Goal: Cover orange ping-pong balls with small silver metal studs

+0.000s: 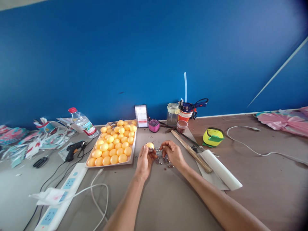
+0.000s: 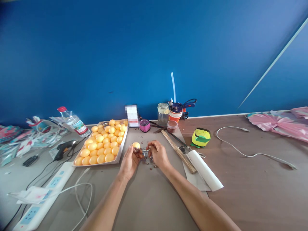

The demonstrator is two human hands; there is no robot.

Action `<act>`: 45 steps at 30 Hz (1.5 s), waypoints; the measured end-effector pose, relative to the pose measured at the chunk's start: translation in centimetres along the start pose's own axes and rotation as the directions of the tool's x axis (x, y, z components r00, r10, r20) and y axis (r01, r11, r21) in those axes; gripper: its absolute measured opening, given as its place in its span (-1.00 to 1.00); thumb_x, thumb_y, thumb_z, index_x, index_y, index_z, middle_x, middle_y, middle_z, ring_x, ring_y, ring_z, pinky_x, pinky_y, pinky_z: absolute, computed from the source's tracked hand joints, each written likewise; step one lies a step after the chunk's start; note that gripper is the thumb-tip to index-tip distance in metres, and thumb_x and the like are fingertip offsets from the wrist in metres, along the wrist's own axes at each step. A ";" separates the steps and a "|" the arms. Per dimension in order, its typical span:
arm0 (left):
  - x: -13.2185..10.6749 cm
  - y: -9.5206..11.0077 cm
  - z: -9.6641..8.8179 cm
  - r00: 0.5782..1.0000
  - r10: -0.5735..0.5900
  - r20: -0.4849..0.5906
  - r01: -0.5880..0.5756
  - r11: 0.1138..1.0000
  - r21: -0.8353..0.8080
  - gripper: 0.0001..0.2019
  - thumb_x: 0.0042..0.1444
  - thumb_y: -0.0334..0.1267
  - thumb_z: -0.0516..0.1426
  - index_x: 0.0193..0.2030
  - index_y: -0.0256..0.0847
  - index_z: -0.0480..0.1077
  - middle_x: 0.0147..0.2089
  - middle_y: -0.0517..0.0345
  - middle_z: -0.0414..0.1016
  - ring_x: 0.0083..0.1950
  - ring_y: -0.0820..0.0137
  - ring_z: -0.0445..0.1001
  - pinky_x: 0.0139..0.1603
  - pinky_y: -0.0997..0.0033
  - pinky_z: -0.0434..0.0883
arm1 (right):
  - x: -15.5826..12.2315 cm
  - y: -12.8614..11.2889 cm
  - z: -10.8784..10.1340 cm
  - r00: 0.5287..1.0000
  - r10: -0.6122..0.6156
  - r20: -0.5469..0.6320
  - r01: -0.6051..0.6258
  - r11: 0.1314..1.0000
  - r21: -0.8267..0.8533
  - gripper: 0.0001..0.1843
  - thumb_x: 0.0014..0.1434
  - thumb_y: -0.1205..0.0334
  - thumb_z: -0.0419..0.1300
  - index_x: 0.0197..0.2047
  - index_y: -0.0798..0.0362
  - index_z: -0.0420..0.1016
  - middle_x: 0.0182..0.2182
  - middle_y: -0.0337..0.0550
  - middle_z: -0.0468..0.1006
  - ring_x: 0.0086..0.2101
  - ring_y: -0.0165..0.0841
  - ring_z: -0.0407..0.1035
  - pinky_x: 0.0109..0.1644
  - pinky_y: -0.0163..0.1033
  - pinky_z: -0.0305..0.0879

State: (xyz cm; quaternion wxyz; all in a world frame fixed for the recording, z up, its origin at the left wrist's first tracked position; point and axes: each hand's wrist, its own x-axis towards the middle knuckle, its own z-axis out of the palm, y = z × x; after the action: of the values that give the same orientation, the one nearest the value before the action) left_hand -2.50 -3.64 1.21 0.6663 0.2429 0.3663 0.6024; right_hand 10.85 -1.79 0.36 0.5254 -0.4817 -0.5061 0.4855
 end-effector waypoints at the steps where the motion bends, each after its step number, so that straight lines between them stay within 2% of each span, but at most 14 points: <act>1: 0.0 0.0 0.0 1.000 0.004 0.002 -0.004 1.000 0.001 -0.62 -0.03 0.05 0.19 -0.31 -0.27 0.34 -0.43 0.15 0.39 -0.46 0.48 0.35 -0.39 0.45 0.29 | 0.1 0.0 0.0 1.000 0.017 -0.001 -0.017 0.998 0.065 -0.85 0.05 0.15 0.08 -0.31 0.03 0.29 -0.52 -0.27 0.47 -0.67 -0.46 0.25 -0.58 -0.32 0.11; 4: -0.1 0.0 0.0 1.000 0.010 0.010 -0.010 1.000 -0.007 -0.64 -0.01 0.04 0.18 -0.32 -0.27 0.34 -0.43 0.15 0.38 -0.45 0.48 0.35 -0.39 0.45 0.29 | 0.2 -0.2 0.0 0.998 0.066 0.017 -0.068 0.979 0.192 -0.72 0.04 0.02 0.12 -0.27 0.03 0.27 -0.62 -0.36 0.40 -0.73 -0.50 0.13 -0.64 -0.35 -0.03; 7: -0.1 0.0 0.0 1.000 0.002 0.008 -0.002 1.000 -0.020 -0.64 -0.01 0.03 0.18 -0.31 -0.27 0.35 -0.42 0.15 0.39 -0.44 0.48 0.36 -0.38 0.45 0.30 | 0.3 -0.2 0.0 0.997 0.071 0.030 -0.076 0.958 0.276 -0.67 0.03 -0.07 0.14 -0.34 0.05 0.31 -0.68 -0.41 0.25 -0.71 -0.53 0.01 -0.63 -0.36 -0.15; 10: -0.1 0.0 0.0 1.000 -0.009 0.014 0.009 1.000 -0.024 -0.64 -0.01 0.03 0.18 -0.30 -0.27 0.35 -0.41 0.13 0.40 -0.44 0.46 0.37 -0.37 0.43 0.30 | 0.4 0.0 0.1 0.995 0.091 0.040 -0.099 0.943 0.317 -0.68 0.00 -0.04 0.17 -0.35 0.06 0.34 -0.67 -0.42 0.17 -0.66 -0.53 0.01 -0.59 -0.35 -0.12; 15: -0.2 0.3 0.0 0.997 -0.057 0.053 0.060 0.997 -0.053 -0.64 0.00 0.03 0.17 -0.31 -0.27 0.35 -0.41 0.13 0.42 -0.47 0.46 0.36 -0.37 0.40 0.31 | 0.3 0.2 0.4 0.989 0.139 0.052 -0.148 0.917 0.371 -0.76 -0.06 0.12 0.16 -0.31 0.05 0.31 -0.56 -0.37 0.30 -0.60 -0.50 0.18 -0.51 -0.34 0.04; 19: -0.3 0.5 0.1 0.993 -0.071 0.089 0.074 0.997 -0.031 -0.72 0.00 -0.09 0.21 -0.27 -0.25 0.33 -0.37 0.15 0.42 -0.47 0.49 0.37 -0.36 0.43 0.31 | 0.1 0.0 0.5 0.989 0.136 0.061 -0.149 0.901 0.408 -0.75 -0.06 0.16 0.14 -0.28 0.05 0.28 -0.52 -0.35 0.36 -0.61 -0.50 0.22 -0.49 -0.33 0.08; 22: -0.4 0.5 0.1 0.989 -0.075 0.126 0.077 0.997 -0.012 -0.73 -0.01 -0.13 0.22 -0.26 -0.24 0.33 -0.36 0.16 0.42 -0.46 0.50 0.37 -0.34 0.44 0.31 | 0.0 -0.3 0.4 0.987 0.147 0.061 -0.160 0.896 0.414 -0.64 -0.07 0.15 0.18 -0.18 0.04 0.27 -0.52 -0.35 0.40 -0.61 -0.49 0.24 -0.48 -0.33 0.12; 26: -0.5 0.5 0.2 0.988 -0.040 0.150 0.041 0.999 0.000 -0.71 0.01 -0.04 0.19 -0.29 -0.24 0.32 -0.38 0.16 0.41 -0.48 0.51 0.35 -0.39 0.48 0.28 | -0.1 -0.6 0.4 0.971 0.193 0.142 -0.235 0.880 0.413 -0.64 -0.13 0.06 0.27 -0.29 0.05 0.33 -0.51 -0.28 0.45 -0.60 -0.47 0.25 -0.47 -0.31 0.17; 32: -0.4 0.4 0.1 0.986 -0.062 0.156 0.064 0.998 -0.008 -0.68 0.04 0.01 0.15 -0.31 -0.25 0.34 -0.42 0.14 0.40 -0.45 0.47 0.36 -0.39 0.46 0.27 | -0.4 -1.2 0.6 0.966 0.168 0.197 -0.243 0.854 0.460 -0.68 -0.14 0.04 0.31 -0.43 0.07 0.34 -0.57 -0.33 0.40 -0.64 -0.55 0.14 -0.54 -0.38 0.06; 36: -0.3 0.2 0.1 0.988 -0.063 0.144 0.065 0.998 -0.011 -0.66 0.02 0.02 0.16 -0.31 -0.26 0.36 -0.39 0.14 0.41 -0.45 0.48 0.34 -0.39 0.46 0.26 | -0.5 -1.4 0.5 0.965 0.168 0.201 -0.247 0.839 0.484 -0.70 -0.14 0.07 0.31 -0.41 0.07 0.36 -0.63 -0.38 0.34 -0.67 -0.58 0.08 -0.57 -0.39 -0.03; 40: -0.4 0.3 0.3 0.988 -0.052 0.145 0.050 0.999 0.014 -0.65 0.00 0.03 0.17 -0.33 -0.28 0.38 -0.38 0.13 0.42 -0.45 0.48 0.34 -0.40 0.47 0.25 | -0.5 -1.4 0.5 0.958 0.178 0.223 -0.269 0.827 0.494 -0.69 -0.16 0.10 0.32 -0.34 0.08 0.44 -0.58 -0.34 0.40 -0.63 -0.54 0.20 -0.51 -0.36 0.13; 45: -0.5 0.6 0.8 0.986 -0.031 0.161 0.025 0.999 0.034 -0.62 0.03 0.07 0.13 -0.34 -0.28 0.40 -0.42 0.11 0.42 -0.45 0.46 0.34 -0.42 0.47 0.24 | -0.5 -1.4 0.6 0.937 0.179 0.301 -0.317 0.797 0.513 -0.70 -0.18 0.11 0.34 -0.37 0.07 0.44 -0.50 -0.26 0.49 -0.59 -0.46 0.32 -0.41 -0.26 0.30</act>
State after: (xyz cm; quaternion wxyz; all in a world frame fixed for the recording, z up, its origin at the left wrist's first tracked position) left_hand -2.22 -3.95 2.24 0.6982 0.2965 0.3241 0.5653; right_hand 10.31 -2.39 1.78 0.5092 -0.3099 -0.3344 0.7300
